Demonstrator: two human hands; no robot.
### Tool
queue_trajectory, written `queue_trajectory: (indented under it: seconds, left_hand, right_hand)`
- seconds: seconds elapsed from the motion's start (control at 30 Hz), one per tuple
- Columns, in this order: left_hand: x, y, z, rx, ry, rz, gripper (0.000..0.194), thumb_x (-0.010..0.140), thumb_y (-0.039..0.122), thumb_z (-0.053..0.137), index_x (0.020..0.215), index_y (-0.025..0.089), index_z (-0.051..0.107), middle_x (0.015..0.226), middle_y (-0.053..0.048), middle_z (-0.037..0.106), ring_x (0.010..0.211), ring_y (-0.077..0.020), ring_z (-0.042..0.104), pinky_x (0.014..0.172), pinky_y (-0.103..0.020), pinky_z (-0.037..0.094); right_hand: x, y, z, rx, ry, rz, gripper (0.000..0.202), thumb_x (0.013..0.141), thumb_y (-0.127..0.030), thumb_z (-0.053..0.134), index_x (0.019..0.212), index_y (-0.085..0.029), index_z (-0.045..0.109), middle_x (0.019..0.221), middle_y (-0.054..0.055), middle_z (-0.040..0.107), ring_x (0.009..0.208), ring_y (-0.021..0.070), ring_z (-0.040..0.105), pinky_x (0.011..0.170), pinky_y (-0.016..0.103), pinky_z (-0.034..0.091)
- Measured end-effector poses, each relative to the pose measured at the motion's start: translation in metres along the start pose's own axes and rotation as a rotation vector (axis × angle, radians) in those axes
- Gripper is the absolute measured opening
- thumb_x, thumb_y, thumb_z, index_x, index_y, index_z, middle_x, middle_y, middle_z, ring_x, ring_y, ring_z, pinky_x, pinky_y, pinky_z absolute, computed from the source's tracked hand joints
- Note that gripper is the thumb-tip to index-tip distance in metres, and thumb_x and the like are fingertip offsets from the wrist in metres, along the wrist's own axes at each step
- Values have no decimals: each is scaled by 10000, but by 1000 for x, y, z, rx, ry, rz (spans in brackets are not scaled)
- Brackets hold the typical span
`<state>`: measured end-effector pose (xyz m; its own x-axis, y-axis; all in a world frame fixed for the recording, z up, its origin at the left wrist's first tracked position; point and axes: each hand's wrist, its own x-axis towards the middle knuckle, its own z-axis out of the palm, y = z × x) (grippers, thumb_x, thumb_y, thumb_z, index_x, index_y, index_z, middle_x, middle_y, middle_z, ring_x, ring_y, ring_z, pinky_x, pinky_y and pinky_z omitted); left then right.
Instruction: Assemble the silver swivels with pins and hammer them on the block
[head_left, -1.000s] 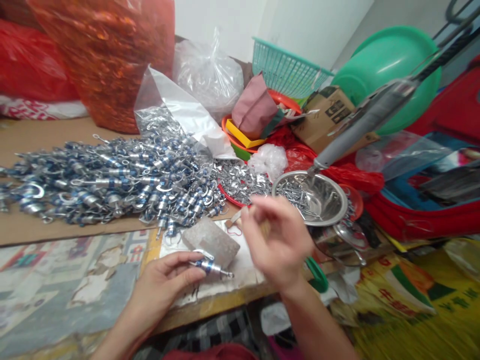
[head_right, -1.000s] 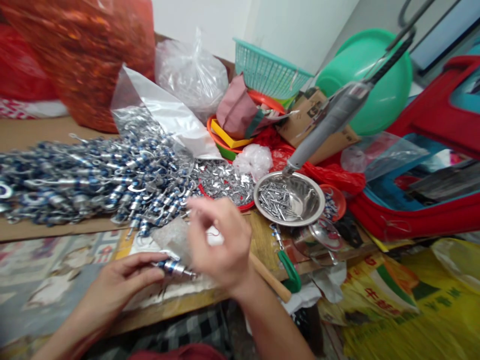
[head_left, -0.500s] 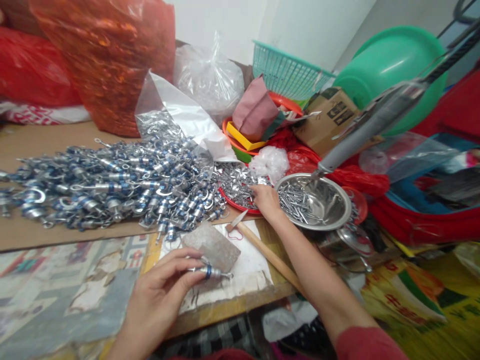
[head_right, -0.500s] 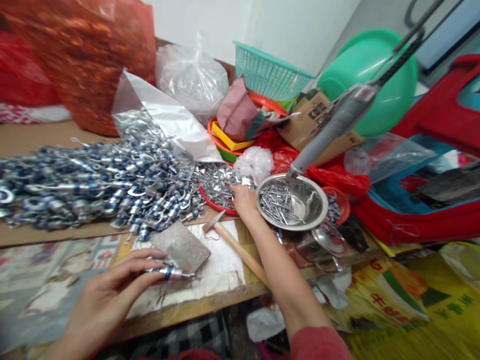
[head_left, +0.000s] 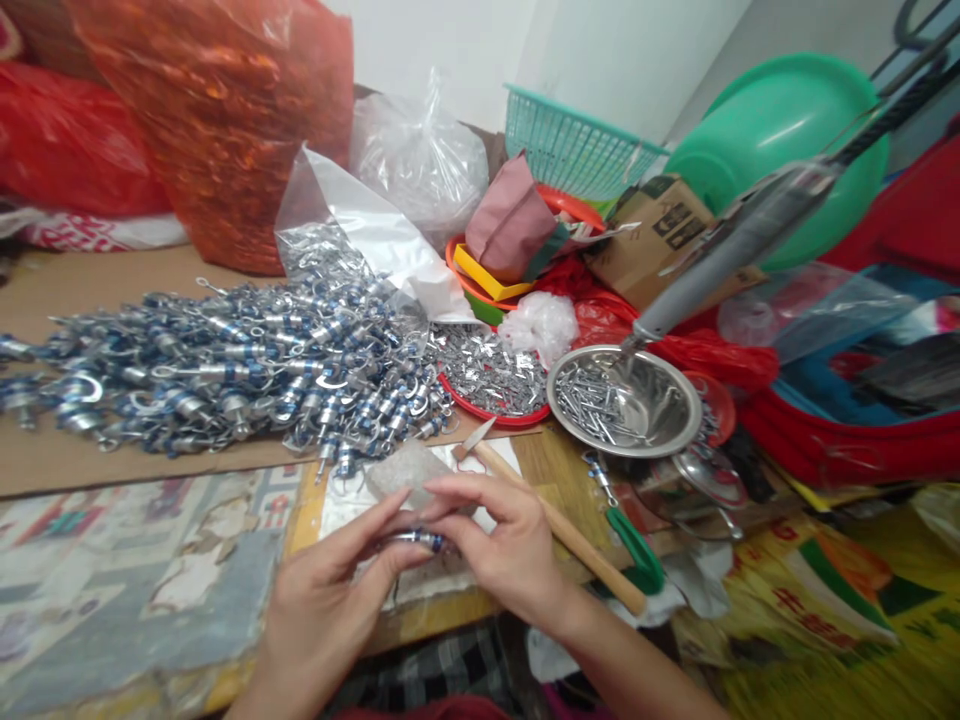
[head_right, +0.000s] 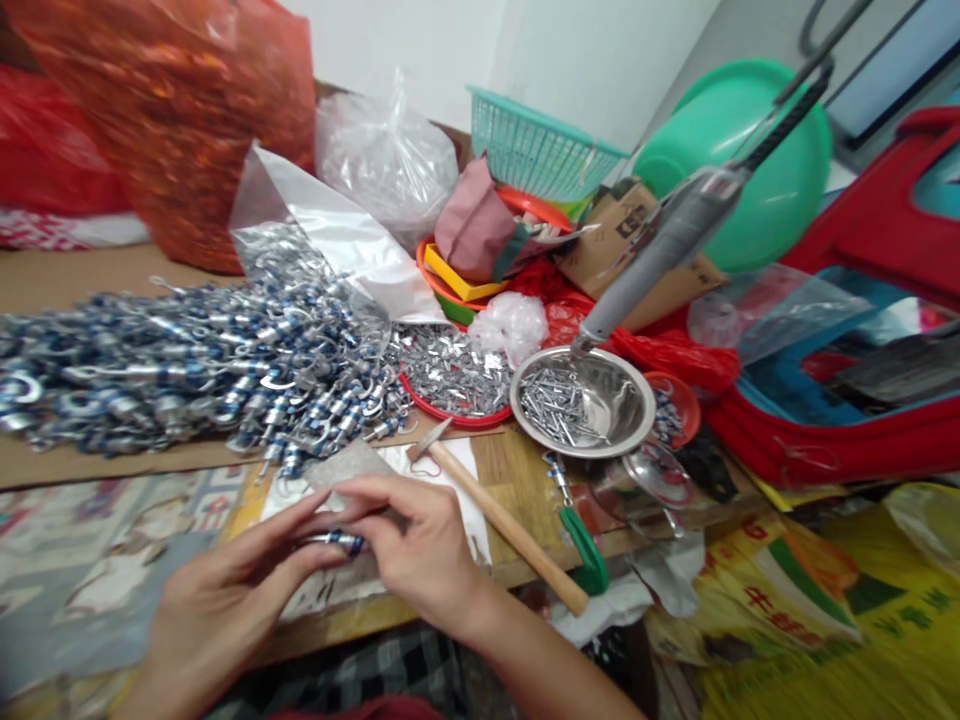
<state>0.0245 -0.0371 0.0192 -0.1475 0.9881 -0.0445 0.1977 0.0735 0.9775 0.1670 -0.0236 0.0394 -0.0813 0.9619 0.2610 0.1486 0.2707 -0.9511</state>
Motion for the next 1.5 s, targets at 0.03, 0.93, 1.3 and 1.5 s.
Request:
queue_trajectory:
  seconds: [0.03, 0.93, 1.3, 1.5]
  left_hand:
    - [-1, 0, 0, 15, 10, 17, 337, 582, 302, 707, 918, 291, 704, 766, 34, 756, 726, -227, 690, 789, -320, 517]
    - [8, 16, -17, 39, -236, 61, 112, 677, 340, 635, 679, 255, 708, 836, -10, 728, 844, -223, 631, 769, -258, 468]
    - [2, -5, -9, -381, -210, -251, 488, 538, 281, 771, 992, 249, 596, 812, 10, 719, 801, -174, 652, 698, -206, 517]
    - [3, -1, -4, -462, -241, -302, 551, 579, 287, 749, 1065, 238, 492, 743, 19, 671, 766, -162, 651, 687, -205, 509]
  right_hand:
    - [-4, -1, 2, 25, 5, 2, 257, 694, -51, 577, 889, -201, 651, 720, -1, 691, 659, 129, 656, 642, 242, 553]
    - [-22, 6, -14, -557, -98, -736, 253, 802, -44, 465, 969, -127, 636, 939, 133, 654, 869, 176, 617, 715, 269, 529]
    - [-25, 11, 4, -155, 13, -106, 108, 694, -177, 685, 783, -135, 729, 710, 86, 690, 644, 156, 648, 589, 220, 520]
    - [35, 18, -42, -837, -37, 52, 126, 793, -204, 590, 851, -213, 702, 875, -2, 694, 823, 103, 629, 758, 170, 480]
